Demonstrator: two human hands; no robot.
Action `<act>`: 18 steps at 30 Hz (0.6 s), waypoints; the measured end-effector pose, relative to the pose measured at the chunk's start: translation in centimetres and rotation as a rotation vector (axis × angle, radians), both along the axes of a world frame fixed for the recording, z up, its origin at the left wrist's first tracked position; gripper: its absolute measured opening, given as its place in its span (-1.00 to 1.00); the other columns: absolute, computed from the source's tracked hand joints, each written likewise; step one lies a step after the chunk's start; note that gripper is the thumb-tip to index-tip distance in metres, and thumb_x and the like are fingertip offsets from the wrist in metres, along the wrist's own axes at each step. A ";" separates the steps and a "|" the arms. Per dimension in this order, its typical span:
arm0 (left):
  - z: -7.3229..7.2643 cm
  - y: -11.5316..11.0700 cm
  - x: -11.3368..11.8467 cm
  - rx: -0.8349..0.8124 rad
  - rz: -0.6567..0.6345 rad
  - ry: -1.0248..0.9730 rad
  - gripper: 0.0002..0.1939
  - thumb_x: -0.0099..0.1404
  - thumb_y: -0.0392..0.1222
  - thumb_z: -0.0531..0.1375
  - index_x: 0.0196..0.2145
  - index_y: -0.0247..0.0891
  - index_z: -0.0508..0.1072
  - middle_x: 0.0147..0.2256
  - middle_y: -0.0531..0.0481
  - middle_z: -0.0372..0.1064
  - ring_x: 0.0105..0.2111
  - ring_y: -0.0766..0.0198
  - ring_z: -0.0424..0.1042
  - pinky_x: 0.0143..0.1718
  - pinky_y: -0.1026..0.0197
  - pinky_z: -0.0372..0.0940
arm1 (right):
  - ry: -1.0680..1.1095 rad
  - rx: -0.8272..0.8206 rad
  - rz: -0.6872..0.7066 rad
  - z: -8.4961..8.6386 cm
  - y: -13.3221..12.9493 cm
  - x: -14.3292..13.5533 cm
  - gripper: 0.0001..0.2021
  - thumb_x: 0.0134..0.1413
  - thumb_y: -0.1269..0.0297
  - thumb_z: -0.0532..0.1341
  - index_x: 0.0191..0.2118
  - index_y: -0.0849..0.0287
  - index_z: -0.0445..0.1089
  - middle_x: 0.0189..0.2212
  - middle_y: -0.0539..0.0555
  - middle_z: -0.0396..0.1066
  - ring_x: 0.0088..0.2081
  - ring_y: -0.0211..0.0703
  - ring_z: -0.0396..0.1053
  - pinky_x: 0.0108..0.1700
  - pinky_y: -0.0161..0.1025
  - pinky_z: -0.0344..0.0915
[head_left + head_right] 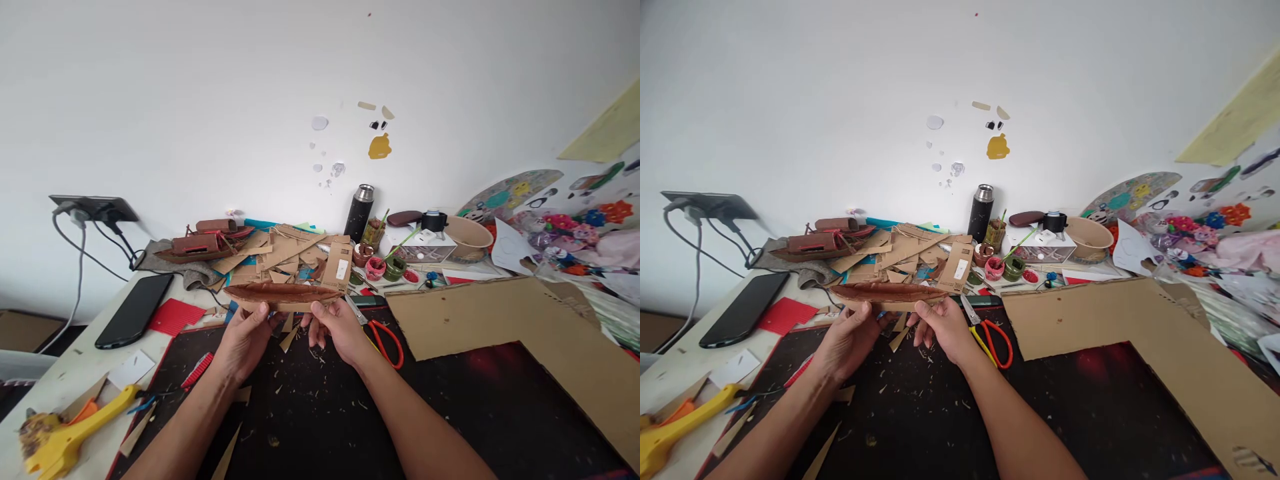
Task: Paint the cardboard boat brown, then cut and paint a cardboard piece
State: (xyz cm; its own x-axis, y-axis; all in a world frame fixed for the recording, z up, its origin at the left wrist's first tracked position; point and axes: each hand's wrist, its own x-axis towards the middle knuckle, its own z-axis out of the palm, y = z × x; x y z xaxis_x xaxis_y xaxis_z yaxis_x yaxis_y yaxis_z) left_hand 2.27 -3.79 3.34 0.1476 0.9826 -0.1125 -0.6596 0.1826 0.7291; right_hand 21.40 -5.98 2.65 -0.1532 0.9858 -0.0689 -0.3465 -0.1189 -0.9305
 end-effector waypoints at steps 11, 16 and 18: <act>0.0 -0.1 0.1 -0.010 0.009 0.040 -0.54 -0.03 -0.08 0.65 -0.18 -0.13 0.67 -0.18 -0.05 0.66 -0.11 0.07 0.58 -0.07 0.05 0.49 | -0.082 0.014 0.026 0.4 0.0 0.7 -0.37 0.05 -0.36 0.41 -0.54 0.16 0.36 -0.68 -0.04 0.38 -0.69 -0.27 0.35 -0.67 -0.38 0.16; -0.1 -0.1 0.0 0.004 -0.005 0.045 -0.52 -0.02 -0.08 0.64 -0.13 -0.12 0.67 -0.15 -0.07 0.67 -0.05 0.00 0.59 0.01 -0.03 0.48 | -0.117 0.030 0.041 0.2 0.0 1.0 -0.37 0.10 -0.34 0.39 -0.56 0.14 0.30 -0.73 -0.08 0.28 -0.70 -0.27 0.33 -0.66 -0.37 0.14; -0.1 -0.1 0.0 0.005 -0.014 0.041 -0.51 -0.01 -0.08 0.63 -0.11 -0.13 0.67 -0.12 -0.09 0.67 -0.03 -0.02 0.59 0.04 -0.07 0.47 | -0.115 0.030 0.030 0.2 0.0 1.1 -0.40 0.10 -0.31 0.41 -0.53 0.13 0.30 -0.72 -0.10 0.27 -0.69 -0.24 0.35 -0.67 -0.37 0.14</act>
